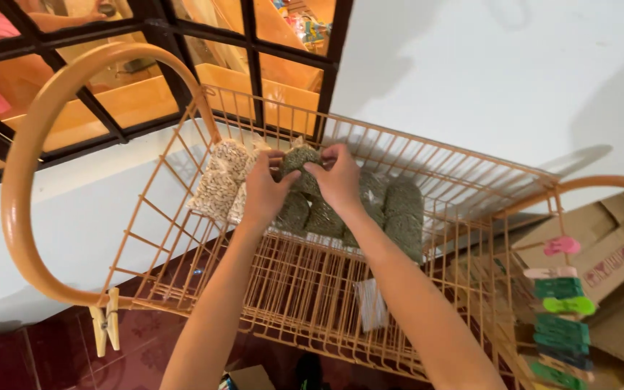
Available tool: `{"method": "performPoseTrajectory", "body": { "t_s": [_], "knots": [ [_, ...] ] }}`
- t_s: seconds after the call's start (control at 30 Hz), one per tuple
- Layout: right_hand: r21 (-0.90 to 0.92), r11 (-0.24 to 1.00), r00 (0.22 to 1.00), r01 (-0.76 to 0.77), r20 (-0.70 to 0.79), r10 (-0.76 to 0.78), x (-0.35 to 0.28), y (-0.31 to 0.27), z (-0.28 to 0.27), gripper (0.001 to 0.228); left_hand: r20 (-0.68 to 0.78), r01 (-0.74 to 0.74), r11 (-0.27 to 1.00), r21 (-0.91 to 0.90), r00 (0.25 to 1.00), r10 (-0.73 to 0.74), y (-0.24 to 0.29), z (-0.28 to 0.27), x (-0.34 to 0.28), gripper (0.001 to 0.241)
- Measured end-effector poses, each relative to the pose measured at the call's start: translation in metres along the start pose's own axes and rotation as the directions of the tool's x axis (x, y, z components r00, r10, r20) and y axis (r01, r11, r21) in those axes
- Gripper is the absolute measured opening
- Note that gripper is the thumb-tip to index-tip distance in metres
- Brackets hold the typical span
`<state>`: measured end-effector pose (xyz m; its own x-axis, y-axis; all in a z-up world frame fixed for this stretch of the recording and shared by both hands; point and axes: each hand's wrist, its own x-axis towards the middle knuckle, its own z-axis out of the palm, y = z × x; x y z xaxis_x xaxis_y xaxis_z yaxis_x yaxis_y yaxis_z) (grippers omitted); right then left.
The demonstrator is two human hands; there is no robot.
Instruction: Unboxing small bags of green mung beans and neatly arranging them on a metal wire rack.
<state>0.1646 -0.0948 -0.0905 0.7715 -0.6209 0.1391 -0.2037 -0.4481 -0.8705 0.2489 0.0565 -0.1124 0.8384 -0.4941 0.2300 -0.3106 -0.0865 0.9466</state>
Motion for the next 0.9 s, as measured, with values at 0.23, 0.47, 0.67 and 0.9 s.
{"method": "performPoseTrajectory", "body": {
  "t_s": [0.23, 0.47, 0.67, 0.9],
  "knots": [
    [-0.226, 0.91, 0.927, 0.346, -0.064, -0.369, -0.021, 0.014, 0.013, 0.022, -0.027, -0.269, 0.821, 0.504, 0.945, 0.326, -0.002, -0.002, -0.008, 0.046],
    [-0.386, 0.689, 0.77, 0.614, 0.103, -0.629, -0.061, 0.011, 0.001, 0.036, 0.396, -0.595, 0.459, 0.66, 0.795, 0.46, -0.002, 0.004, -0.009, 0.058],
    [-0.038, 0.9, 0.885, 0.435, 0.202, -0.419, -0.034, 0.057, -0.01, 0.058, 0.382, -0.526, 0.599, 0.603, 0.85, 0.362, 0.004, 0.007, -0.015, 0.076],
    [-0.099, 0.961, 0.966, 0.258, 0.043, -0.255, -0.051, 0.062, -0.064, 0.038, 0.403, -0.516, 0.472, 0.715, 0.856, 0.325, -0.001, 0.019, -0.022, 0.074]
  ]
}}
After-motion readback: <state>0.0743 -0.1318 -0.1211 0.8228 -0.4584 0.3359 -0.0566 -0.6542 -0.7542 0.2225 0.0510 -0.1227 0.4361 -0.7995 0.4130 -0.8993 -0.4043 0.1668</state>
